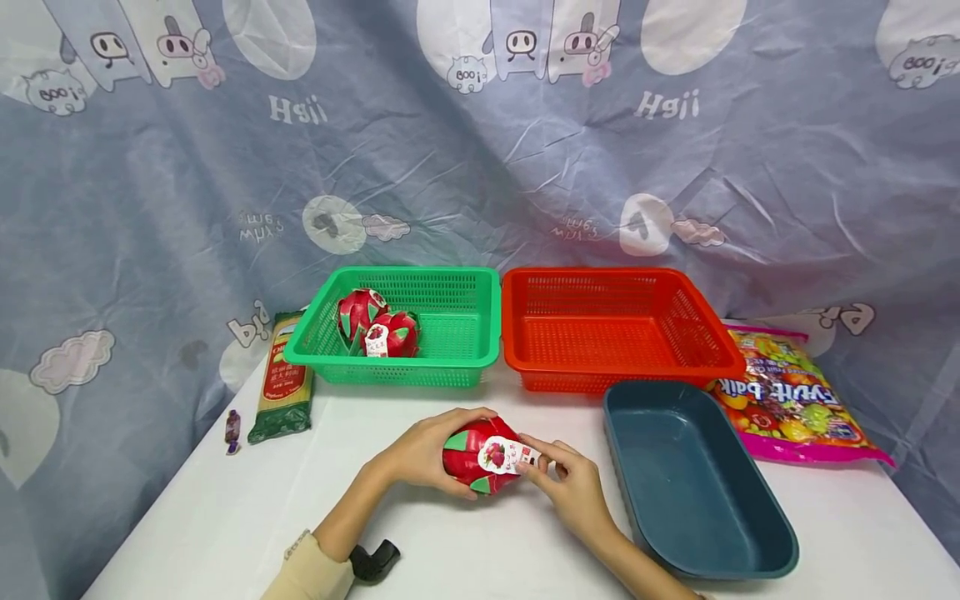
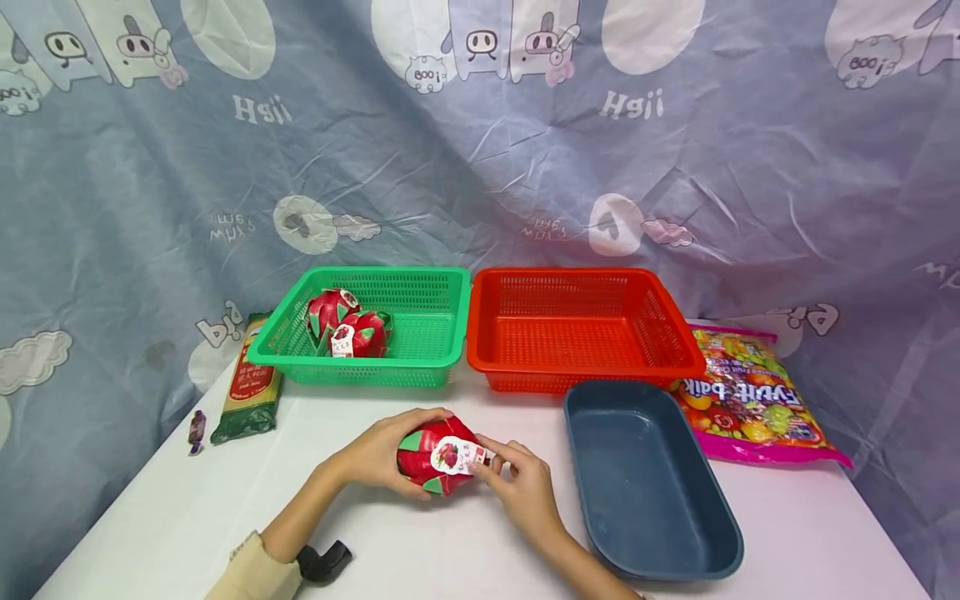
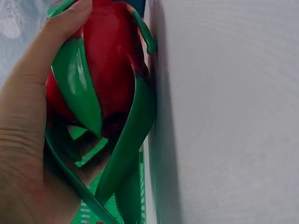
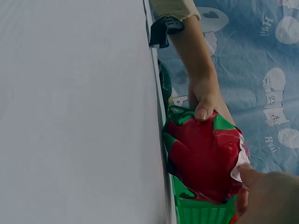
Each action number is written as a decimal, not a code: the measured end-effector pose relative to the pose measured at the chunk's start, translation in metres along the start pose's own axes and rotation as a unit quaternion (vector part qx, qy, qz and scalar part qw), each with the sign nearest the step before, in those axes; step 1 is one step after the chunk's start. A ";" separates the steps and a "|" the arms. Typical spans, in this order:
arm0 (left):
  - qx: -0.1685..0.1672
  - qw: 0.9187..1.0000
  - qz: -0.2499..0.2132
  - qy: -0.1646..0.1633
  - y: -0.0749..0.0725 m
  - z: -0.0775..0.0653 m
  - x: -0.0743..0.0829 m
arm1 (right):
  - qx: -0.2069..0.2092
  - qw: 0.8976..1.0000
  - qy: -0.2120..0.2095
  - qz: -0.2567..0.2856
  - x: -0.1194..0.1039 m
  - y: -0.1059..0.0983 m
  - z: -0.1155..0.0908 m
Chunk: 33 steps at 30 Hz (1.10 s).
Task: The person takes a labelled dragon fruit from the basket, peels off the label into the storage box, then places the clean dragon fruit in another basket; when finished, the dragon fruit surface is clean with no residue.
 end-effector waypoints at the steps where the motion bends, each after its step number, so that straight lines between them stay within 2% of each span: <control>1: 0.001 1.000 0.001 -0.001 0.000 0.000 0.000 | 0.005 1.000 -0.010 -0.006 0.001 0.001 -0.001; 7: 0.008 1.000 0.009 -0.007 0.000 -0.001 0.001 | 0.061 0.995 -0.073 -0.024 -0.001 0.003 0.002; 10: 0.010 1.000 0.014 -0.012 -0.001 -0.001 0.000 | 0.067 0.994 -0.084 -0.007 -0.003 0.004 0.003; 18: 0.004 1.000 0.009 -0.017 0.001 0.000 0.002 | 0.049 0.999 -0.018 -0.006 -0.008 0.001 0.000; 23: 0.002 1.000 0.018 -0.019 0.000 0.001 0.003 | 0.036 0.999 0.002 0.010 -0.015 -0.002 0.002; 30: 0.003 1.000 0.017 -0.020 0.000 -0.001 0.003 | 0.028 0.999 -0.007 0.028 -0.057 -0.009 -0.002; 33: 0.008 1.000 0.017 -0.024 0.000 -0.001 0.002 | 0.010 0.998 -0.013 0.053 -0.073 -0.012 -0.006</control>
Point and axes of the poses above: each hand's wrist, its own z-axis towards the middle knuckle, its own y-axis out of the palm, x = y × z, the point moved 2 cm from there along z, towards the middle knuckle, and after that the axes turned 3 degrees about -x, right-handed, at the moved point
